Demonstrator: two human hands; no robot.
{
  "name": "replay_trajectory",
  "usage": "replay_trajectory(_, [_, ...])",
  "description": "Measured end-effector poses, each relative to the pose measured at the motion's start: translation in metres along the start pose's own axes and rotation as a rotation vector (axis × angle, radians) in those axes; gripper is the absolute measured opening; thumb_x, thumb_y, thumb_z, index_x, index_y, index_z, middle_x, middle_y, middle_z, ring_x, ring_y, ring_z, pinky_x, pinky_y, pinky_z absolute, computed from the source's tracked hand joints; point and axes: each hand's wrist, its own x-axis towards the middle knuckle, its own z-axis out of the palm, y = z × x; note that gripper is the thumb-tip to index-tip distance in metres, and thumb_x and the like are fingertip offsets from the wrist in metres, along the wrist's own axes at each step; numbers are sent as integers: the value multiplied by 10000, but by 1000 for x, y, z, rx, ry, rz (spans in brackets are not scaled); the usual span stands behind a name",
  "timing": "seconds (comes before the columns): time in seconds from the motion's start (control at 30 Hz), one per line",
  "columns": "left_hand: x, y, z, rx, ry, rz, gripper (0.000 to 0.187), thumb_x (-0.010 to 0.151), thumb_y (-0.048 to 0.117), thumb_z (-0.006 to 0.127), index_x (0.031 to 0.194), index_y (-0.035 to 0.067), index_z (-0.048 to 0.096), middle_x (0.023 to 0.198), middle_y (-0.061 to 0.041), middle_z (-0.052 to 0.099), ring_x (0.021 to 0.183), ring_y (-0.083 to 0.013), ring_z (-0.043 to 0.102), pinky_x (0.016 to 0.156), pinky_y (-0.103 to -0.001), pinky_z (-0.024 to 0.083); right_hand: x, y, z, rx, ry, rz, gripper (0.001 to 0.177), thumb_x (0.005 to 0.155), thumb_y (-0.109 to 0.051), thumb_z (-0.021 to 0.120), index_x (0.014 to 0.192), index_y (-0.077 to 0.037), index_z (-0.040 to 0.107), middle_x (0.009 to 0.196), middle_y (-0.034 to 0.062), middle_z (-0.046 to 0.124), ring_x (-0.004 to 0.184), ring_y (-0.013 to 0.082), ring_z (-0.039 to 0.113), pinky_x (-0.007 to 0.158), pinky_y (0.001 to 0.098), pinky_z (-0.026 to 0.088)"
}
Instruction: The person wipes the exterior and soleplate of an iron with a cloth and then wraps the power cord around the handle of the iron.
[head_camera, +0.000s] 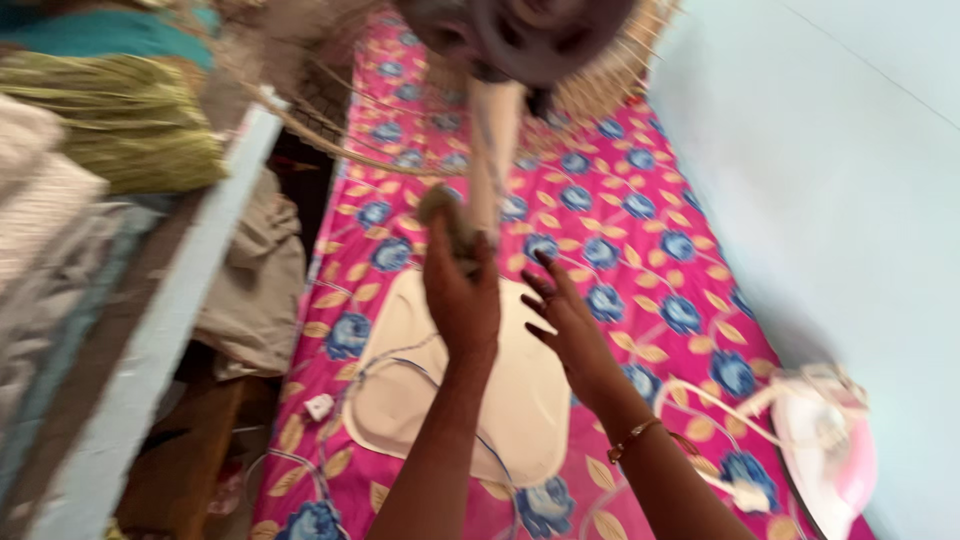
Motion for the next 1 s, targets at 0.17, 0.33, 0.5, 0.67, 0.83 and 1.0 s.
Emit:
replay_trajectory(0.17, [-83,31,-11,233,160,365,529,1011,177,678,1489,58,484,1439,-173,570,1289,-376,521,1078,-486,432,-64,9,-35,-45,136,192,670,982,-454,432,1610,-263,296,1595,78,481,1417,259,497,1120,444,413])
replay_trajectory(0.33, [-170,30,37,207,-224,434,518,957,192,714,1428,93,524,1310,-193,578,1183,-393,566,987,-484,487,-124,46,-103,34,181,227,651,986,-390,412,1609,-249,288,1530,70,507,1355,235,533,1089,453,438])
replay_trajectory(0.5, [-259,26,94,219,-594,293,481,922,197,719,1365,98,559,1212,-153,633,1109,-398,597,971,-509,480,-186,76,-179,102,321,289,704,927,-254,438,1612,-261,272,1429,38,560,1297,194,571,1082,454,456])
replay_trajectory(0.67, [-318,34,140,169,-765,261,496,927,235,709,1377,97,550,1214,-151,640,1128,-376,599,972,-483,491,-231,87,-242,93,503,322,630,983,-310,436,1598,-246,313,1434,52,558,1254,193,582,1074,438,474])
replay_trajectory(0.83, [-368,38,200,167,-955,120,567,875,279,718,1388,113,543,1271,-162,617,1166,-387,575,981,-482,479,-271,98,-306,88,612,261,596,987,-285,415,1578,-219,374,1478,64,560,1276,223,569,1077,439,459])
replay_trajectory(1.0, [-412,13,278,96,-990,115,639,832,297,740,1414,128,537,1274,-176,619,1202,-402,571,1048,-494,456,-285,117,-384,-195,764,276,561,988,-270,404,1542,-186,430,1527,76,529,1419,205,479,1100,431,413])
